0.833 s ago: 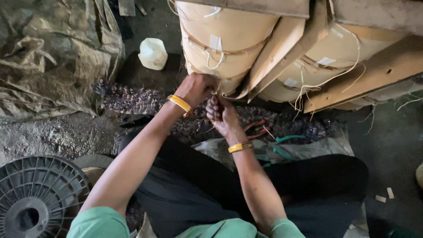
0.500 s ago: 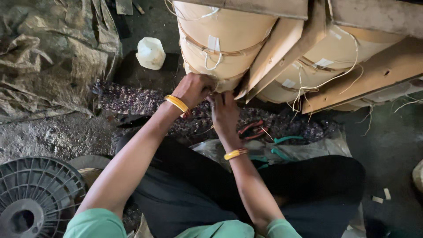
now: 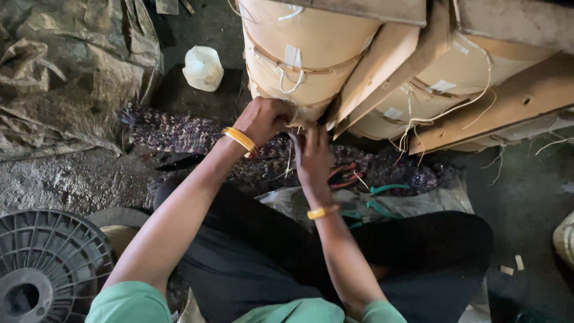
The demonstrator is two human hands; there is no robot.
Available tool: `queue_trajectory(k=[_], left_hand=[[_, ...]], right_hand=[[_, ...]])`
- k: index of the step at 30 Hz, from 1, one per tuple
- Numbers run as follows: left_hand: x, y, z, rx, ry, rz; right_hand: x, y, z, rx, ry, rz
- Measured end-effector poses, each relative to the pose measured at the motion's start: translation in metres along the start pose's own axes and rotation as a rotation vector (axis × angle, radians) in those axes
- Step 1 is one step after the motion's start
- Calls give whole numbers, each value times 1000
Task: The person sits on the floor and uses pliers to tie thin white strings around stacked beige baskets. They repeatedly cut string ends, wrap the string around the basket rims, and secure the knots to fasten the baskets together.
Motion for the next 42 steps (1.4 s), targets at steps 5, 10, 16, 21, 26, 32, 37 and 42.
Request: queue_trajectory(k=[5,10,16,21,26,32,37,42], left_hand=[[-3,-6,2,-27,36,110],[-7,2,4,151,-2,3],[-10,19,-4,145,14,-56],[-4,17,4,190,68,-72],[-16,17,5,167,117,-66],[-20,15,1,142,157,5],[-22,13,5,277,170,31],[-23,15,3,327,194,72]], right_hand=[[-2,15,34,260,11,-57],[-29,47,58,1340,-362,1145],[-49,117,-56,-98,-848,452],[-85,192,-164,-907,-698,-272],[-82,200,-160,-942,-857,-116],[-81,110,-134,-754,-944,427],[-56,8,-84,1019,-646,1423],[-6,-27,-26,1168,-771,1350]])
Point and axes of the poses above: each hand's wrist, its own x-axis towards the middle knuckle, its own z-axis out of the palm, y = z × x, the point moved 1 cm from there along x, towards the middle knuckle, and after that the axes turned 9 degrees about y, right-handed, at the moved point
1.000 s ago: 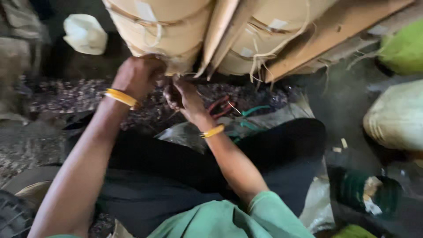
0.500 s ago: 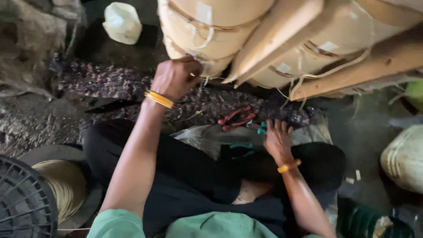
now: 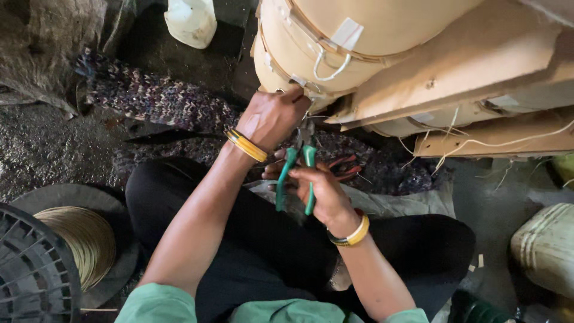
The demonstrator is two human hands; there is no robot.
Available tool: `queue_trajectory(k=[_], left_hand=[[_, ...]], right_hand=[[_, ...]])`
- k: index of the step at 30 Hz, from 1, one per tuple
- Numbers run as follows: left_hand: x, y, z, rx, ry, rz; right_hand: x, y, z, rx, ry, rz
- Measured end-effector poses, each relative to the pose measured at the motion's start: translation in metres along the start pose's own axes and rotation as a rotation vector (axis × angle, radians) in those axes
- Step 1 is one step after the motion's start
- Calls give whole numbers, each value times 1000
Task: The person sits on the floor and uses pliers to tie thin white strings around stacked beige baskets. They repeatedly cut string ends, wrap the string around the basket rims, and secure the knots to fasten the baskets together.
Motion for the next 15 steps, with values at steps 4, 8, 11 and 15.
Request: queue_trajectory(k=[4,8,11,15], left_hand=[[1,-2,0,9,28,-3],[-3,-3,4,40,-49,26],[-2,-2,3,35,-79,17],[-1,2,0,17,-20,6]], right_hand=[[12,0,12,8,73,29],[14,3,10,-104,118,11],[18,5,7,-23,88,-11],[24,17,-2,93,120,-12]])
Point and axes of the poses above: each hand's wrist, its own x-axis towards the middle knuckle, its own z-axis out of the palm, y = z × x, the point moved 1 cm from there along x, towards the middle knuckle, and after that the axes turned 9 degrees about y, right-handed, at the moved point
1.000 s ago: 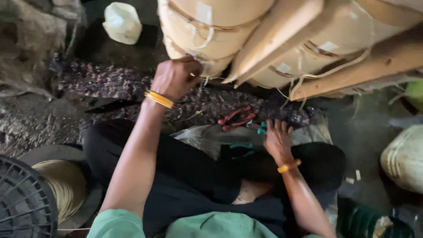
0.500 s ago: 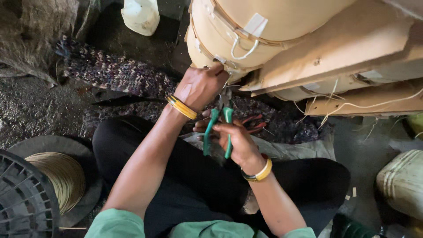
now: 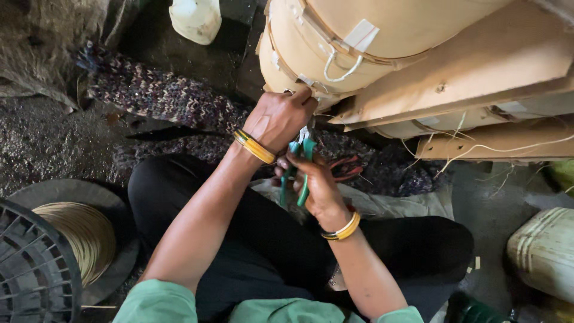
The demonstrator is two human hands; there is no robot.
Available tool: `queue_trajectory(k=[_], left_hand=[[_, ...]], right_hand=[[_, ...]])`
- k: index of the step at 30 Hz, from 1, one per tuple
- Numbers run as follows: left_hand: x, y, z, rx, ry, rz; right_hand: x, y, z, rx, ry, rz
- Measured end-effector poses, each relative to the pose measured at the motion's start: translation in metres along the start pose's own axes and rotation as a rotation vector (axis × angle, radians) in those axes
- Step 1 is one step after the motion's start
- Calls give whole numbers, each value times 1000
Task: The person sits on the floor and uses pliers to tie thin white strings around stacked beige baskets. They repeatedly cut string ends, wrap the string around the basket rims, and secure the knots to fasten the baskets together.
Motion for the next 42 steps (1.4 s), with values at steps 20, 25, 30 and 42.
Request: queue_trajectory(k=[20,25,30,42], left_hand=[[-6,21,36,276,103,-28],[-3,36,39,279,176,-34],[-15,91,25,213,285,-135],[89,213,81,-1626,-34,-604]], right_hand=[[-85,10,-228,-1865,-158,-864],[-82,-56,-277,-2171,328,-481],[-83,-82,-277,-2181,495,-1274],[-41,15,-229,-1987,74,-1203]])
Point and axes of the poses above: each hand's wrist, its own x-axis towards the middle knuckle, its own z-axis out of the palm, y = z × x, the point moved 1 cm from there along x, towards the middle knuckle, and after that the axes turned 9 degrees about y, right-handed, at the moved point
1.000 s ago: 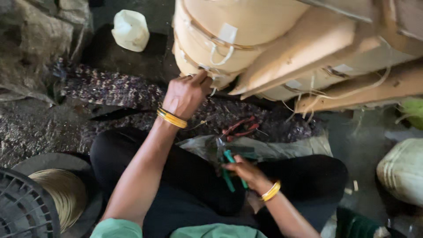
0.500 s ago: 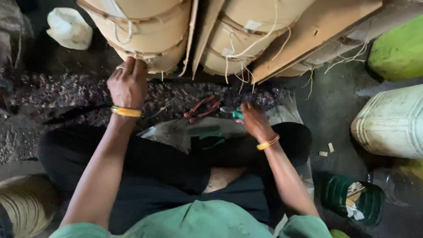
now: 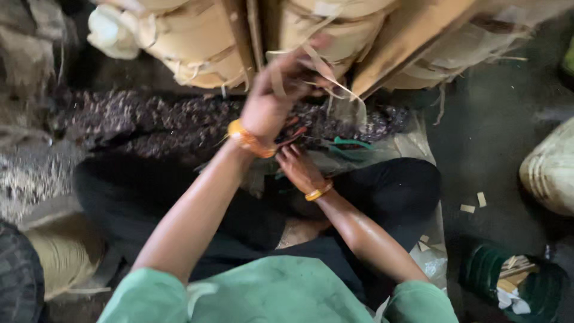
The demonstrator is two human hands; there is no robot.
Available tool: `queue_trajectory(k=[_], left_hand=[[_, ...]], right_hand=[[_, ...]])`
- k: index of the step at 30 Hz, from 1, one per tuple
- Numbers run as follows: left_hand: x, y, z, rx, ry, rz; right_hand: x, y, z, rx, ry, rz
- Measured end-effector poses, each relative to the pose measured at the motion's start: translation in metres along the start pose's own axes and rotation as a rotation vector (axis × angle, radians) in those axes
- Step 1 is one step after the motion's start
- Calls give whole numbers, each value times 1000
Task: The person sits on the floor and uses pliers to tie thin white strings around stacked beige baskets. They repeatedly cut string ends, wrap the string around the basket rims, and secure the knots to fasten the baskets together.
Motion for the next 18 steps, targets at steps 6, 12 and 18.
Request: queue_trajectory(k=[6,12,18], left_hand=[[-18,6,0,-143,55,163],[4,-60,11,301,522,6],[20,-58,10,513,257,130]], right_hand=[[-6,1,16,14,-237,28],[-43,34,-21,281,132,27],[-76,119,-109,695,-12,425]])
Point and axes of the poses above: each hand's wrist, its own x-axis towards the middle knuckle, its own z-axis out of the palm, y = z × x, the point moved 1 cm from there along x, towards the middle knuckle, and after that the axes turned 9 degrees about y, right-handed, at the moved point
